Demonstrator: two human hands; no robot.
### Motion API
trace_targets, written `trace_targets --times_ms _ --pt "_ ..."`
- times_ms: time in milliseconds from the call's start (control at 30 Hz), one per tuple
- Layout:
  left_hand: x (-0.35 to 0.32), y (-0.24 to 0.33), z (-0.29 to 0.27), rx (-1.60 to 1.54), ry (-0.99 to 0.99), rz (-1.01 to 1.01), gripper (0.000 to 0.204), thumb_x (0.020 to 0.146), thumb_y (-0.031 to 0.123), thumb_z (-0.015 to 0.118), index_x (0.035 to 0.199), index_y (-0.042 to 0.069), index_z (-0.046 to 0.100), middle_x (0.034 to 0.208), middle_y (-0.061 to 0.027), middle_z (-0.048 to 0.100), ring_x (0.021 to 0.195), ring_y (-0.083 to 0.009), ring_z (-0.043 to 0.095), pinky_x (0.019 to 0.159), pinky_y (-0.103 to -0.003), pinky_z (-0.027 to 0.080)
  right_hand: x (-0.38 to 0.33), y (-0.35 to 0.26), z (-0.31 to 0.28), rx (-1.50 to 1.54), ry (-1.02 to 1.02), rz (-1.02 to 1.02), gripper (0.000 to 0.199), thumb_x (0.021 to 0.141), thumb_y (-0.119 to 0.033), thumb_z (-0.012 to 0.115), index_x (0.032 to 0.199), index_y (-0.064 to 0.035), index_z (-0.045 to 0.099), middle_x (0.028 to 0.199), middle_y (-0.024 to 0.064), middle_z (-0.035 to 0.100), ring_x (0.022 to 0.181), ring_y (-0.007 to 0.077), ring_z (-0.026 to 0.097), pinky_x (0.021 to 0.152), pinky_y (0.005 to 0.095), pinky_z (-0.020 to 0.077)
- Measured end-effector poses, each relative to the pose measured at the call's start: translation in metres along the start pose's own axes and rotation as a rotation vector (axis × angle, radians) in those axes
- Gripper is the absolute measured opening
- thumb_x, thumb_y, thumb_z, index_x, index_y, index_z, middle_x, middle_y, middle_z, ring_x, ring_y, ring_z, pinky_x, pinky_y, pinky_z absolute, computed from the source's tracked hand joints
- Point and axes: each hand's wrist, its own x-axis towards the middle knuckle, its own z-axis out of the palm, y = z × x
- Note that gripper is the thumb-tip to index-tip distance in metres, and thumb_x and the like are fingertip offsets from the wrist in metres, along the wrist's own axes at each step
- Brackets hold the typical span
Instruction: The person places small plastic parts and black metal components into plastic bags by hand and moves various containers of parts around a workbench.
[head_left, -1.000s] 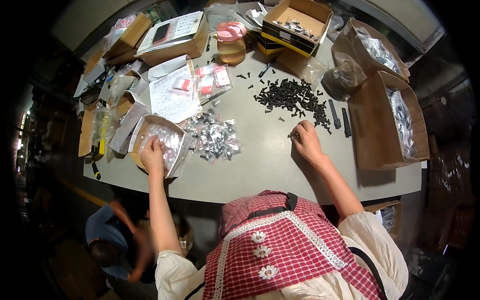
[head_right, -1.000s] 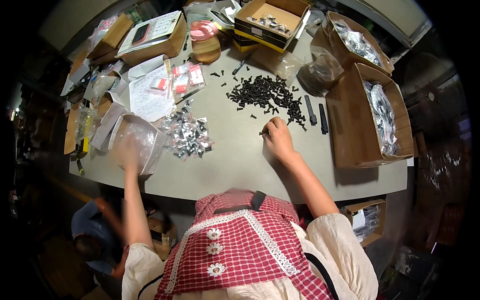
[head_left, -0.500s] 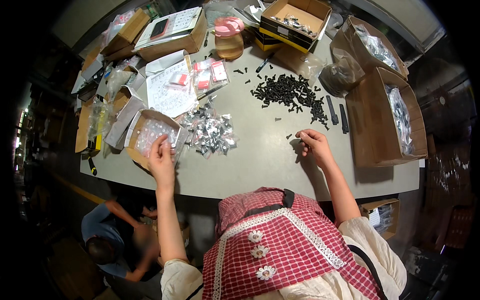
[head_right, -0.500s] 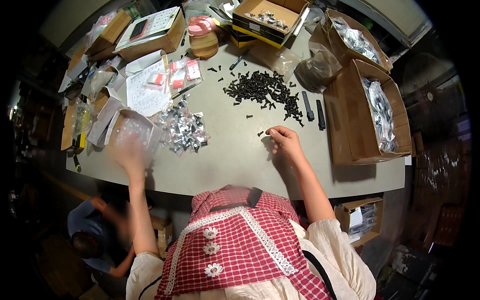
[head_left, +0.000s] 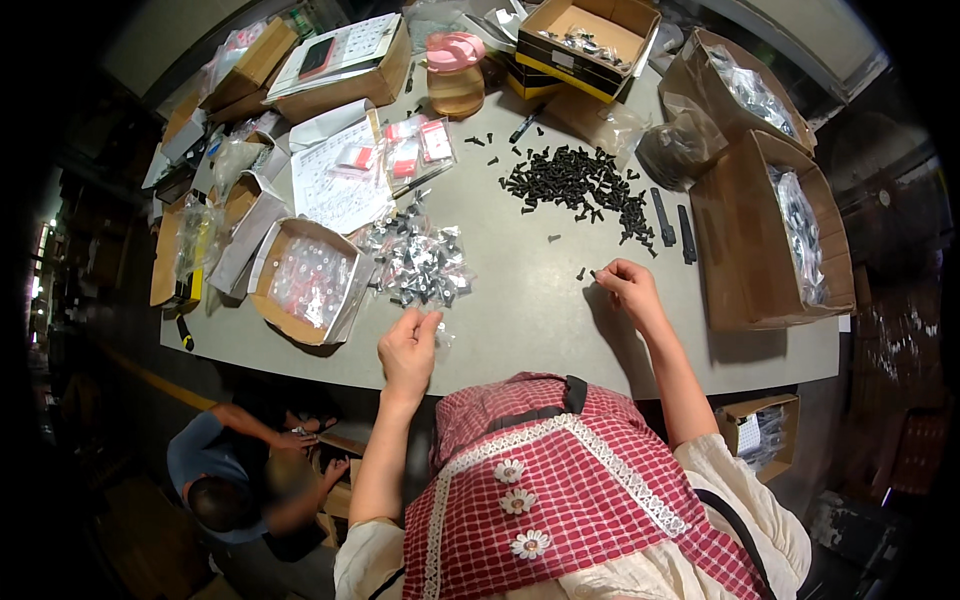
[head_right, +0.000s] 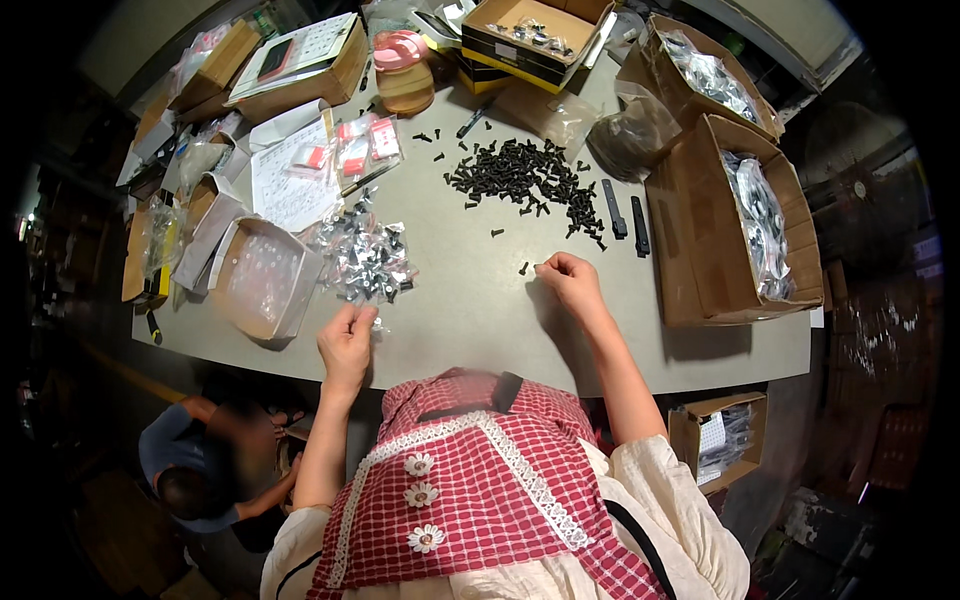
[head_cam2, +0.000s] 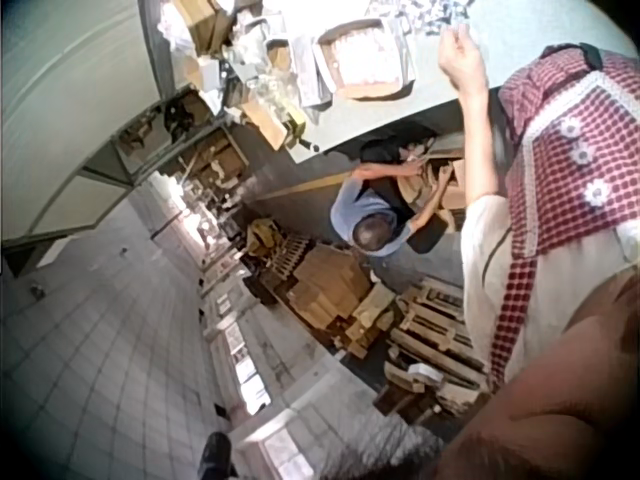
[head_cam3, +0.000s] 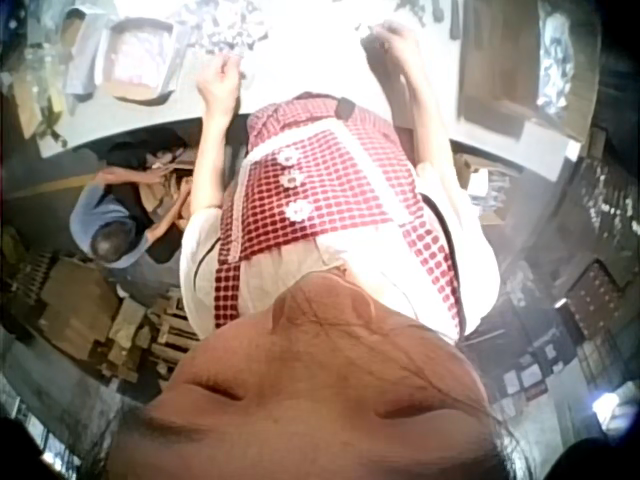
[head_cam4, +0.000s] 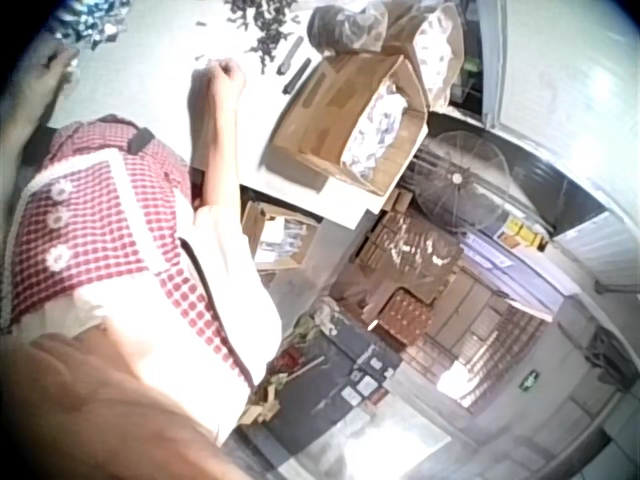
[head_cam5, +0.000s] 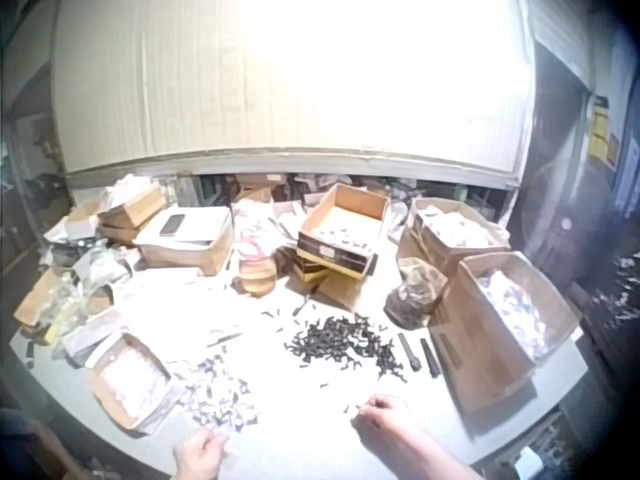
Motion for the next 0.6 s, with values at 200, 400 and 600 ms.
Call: trace_targets --times_ms 200,400,600 --pt "-0.002 0.008 0.012 -0.083 -0.023 0.015 0.017 0.093 0.013 0.069 0.083 0.000 0.069 0.069 -0.0058 0.064 0.061 -0.0131 0.058 0.056 -0.030 0.044 0.004 -0.004 0.014 -0.631 0.188 -0.422 0.027 0.093 -0.026 0.067 0.086 -0.0004 0.064 0.079 0.0152 0.065 0.066 0.0269 0.063 0.061 0.0379 0.0484" --pt "-0.006 0.011 0.026 -0.094 -0.001 0.263 0.008 0.086 0.010 0.073 0.090 0.003 0.072 0.082 -0.0096 0.067 0.075 -0.0258 0.061 0.068 -0.037 0.048 -0.010 -0.017 0.028 -0.947 0.130 -0.581 0.015 0.090 -0.017 0.064 0.098 -0.0040 0.063 0.089 0.0152 0.064 0.079 0.0337 0.065 0.070 0.0436 0.0539" --pt "-0.002 0.029 0.035 0.156 0.064 0.458 0.022 0.078 0.015 0.082 0.071 0.005 0.064 0.071 -0.0065 0.057 0.067 -0.0250 0.053 0.061 -0.037 0.043 0.003 -0.007 0.033 -1.120 0.110 -0.806 0.009 0.087 -0.013 0.062 0.092 -0.0059 0.062 0.080 0.0123 0.057 0.080 0.0309 0.065 0.065 0.0431 0.0535"
